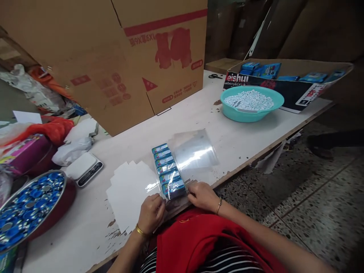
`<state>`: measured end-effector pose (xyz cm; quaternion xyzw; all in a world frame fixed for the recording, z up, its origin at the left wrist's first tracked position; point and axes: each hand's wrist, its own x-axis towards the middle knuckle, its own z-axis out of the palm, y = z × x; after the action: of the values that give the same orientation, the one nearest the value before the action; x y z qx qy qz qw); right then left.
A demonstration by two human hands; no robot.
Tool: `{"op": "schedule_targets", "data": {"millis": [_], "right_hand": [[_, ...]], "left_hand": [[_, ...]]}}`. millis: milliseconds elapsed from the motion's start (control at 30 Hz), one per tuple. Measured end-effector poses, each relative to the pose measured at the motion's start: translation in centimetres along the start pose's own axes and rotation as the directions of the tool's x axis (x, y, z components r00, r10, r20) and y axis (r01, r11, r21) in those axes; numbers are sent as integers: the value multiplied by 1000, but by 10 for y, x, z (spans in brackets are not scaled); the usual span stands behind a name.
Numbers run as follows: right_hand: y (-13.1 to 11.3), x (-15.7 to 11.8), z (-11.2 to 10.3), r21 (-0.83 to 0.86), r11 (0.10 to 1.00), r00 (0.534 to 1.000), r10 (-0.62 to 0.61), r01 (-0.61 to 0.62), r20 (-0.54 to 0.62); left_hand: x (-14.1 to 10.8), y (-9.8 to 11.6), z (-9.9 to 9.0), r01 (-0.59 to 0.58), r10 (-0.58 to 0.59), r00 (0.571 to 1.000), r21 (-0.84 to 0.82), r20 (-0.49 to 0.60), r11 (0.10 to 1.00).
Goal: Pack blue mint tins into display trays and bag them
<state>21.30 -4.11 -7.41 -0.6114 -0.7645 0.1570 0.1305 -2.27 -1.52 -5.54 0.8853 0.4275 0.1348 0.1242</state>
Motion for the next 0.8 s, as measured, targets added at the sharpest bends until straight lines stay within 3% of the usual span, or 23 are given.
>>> {"op": "schedule_targets", "data": {"millis": [100,267,400,500,567,600,633,667,733,767,800], "right_hand": [[5,-8,2,44,998,998,48,-46,-32],[0,-15,16,158,987,953,42,6,-299],[12,6,18,272,947,956,-91,169,-279],[57,27,-2,426,880,959,-103,211,-263],[97,37,-21,562,823,949,101,89,-299],[115,39,-30,624,781,916,245,9,-319],[131,40,-38,672,738,852,386,-56,-353],[143,38,-43,708,700,786,490,-96,-377],[152,34,-45,758,640,698,601,-127,-390],[150,31,-42,776,616,693,618,-133,-372],[143,30,-38,796,589,703,625,-138,-340]], "left_hand": [[-8,1,9,67,-66,997,17,-51,998],[-14,2,25,165,-155,974,47,-166,985],[1,16,42,160,-165,980,-51,-111,986],[28,42,51,-17,11,1000,-219,-25,976],[51,62,52,-226,269,960,-342,81,912],[63,69,50,-301,371,921,-394,115,869],[74,72,46,-337,423,899,-437,115,834],[84,72,40,-331,414,906,-469,83,819],[101,56,24,-215,206,976,-518,-74,828],[107,42,15,-120,27,984,-544,-176,831],[113,24,5,-19,-162,951,-575,-263,818]]}}
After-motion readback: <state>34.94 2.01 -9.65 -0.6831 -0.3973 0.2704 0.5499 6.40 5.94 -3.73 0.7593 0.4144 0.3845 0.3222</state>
